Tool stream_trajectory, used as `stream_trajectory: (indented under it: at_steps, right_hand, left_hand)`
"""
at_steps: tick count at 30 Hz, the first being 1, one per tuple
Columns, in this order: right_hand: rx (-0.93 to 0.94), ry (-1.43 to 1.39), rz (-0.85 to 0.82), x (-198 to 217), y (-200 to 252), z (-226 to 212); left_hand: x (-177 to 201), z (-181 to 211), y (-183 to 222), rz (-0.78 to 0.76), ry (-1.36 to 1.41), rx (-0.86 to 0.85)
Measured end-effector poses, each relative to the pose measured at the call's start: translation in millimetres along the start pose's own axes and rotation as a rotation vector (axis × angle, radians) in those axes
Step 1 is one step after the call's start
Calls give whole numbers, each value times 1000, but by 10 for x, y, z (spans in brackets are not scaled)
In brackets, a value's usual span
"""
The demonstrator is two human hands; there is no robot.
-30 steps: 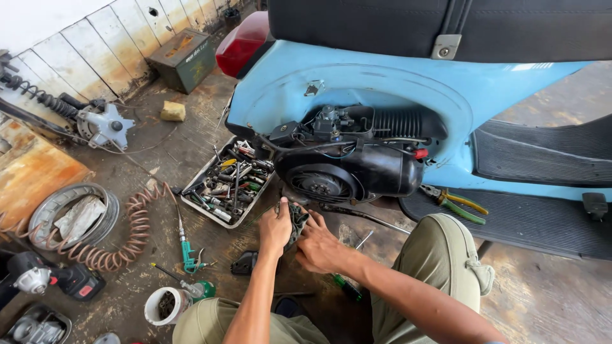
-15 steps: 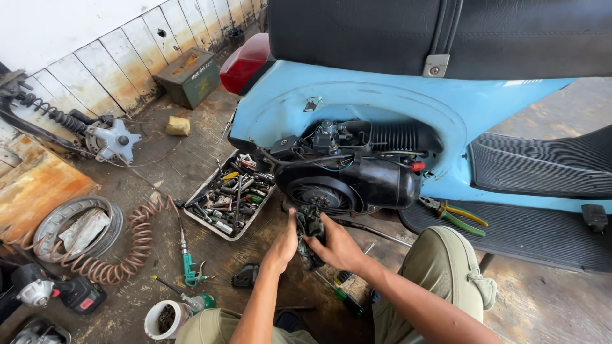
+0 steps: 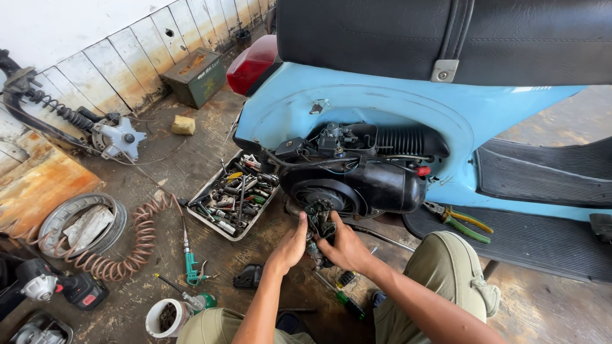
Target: Removing, cleaning, and reinstalling the carburetor of a blue scooter
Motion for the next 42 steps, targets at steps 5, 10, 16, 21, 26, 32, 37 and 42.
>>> stream_trajectory:
  at_steps: [5, 10, 16, 21, 26, 32, 37, 42]
  right_hand:
    - [44, -16, -12, 0, -7, 59]
    - [79, -16, -16, 44, -16, 13]
    - [78, -16, 23, 50, -8, 68]
    - [36, -65, 119, 56, 29, 115]
    - [13, -108, 158, 29, 56, 150]
    - [16, -136, 190, -39, 32, 282]
    - [-12, -113, 193, -50, 13, 435]
    - [-114, -51, 199, -89, -24, 475]
  left_hand:
    - [-39, -371, -253, -1, -30, 18]
    - [-19, -159, -93, 1, -63, -30]
    - [13, -157, -175, 42, -124, -56]
    - [46, -204, -258, 107, -137, -26]
    - [104, -198, -287, 140, -125, -35]
    - [103, -221, -372, 150, -163, -17]
    - [90, -211, -401, 147, -207, 4]
    - [76, -174, -347, 152, -254, 14]
Point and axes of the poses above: each hand's wrist, its own y-axis away from the middle knuckle, its own x-axis out of the back of the hand, z = x × y, the point moved 6 cm from there along -y, towards the middle knuckle, and after that the axes turned 8 degrees about x, right-handed, at the moved point
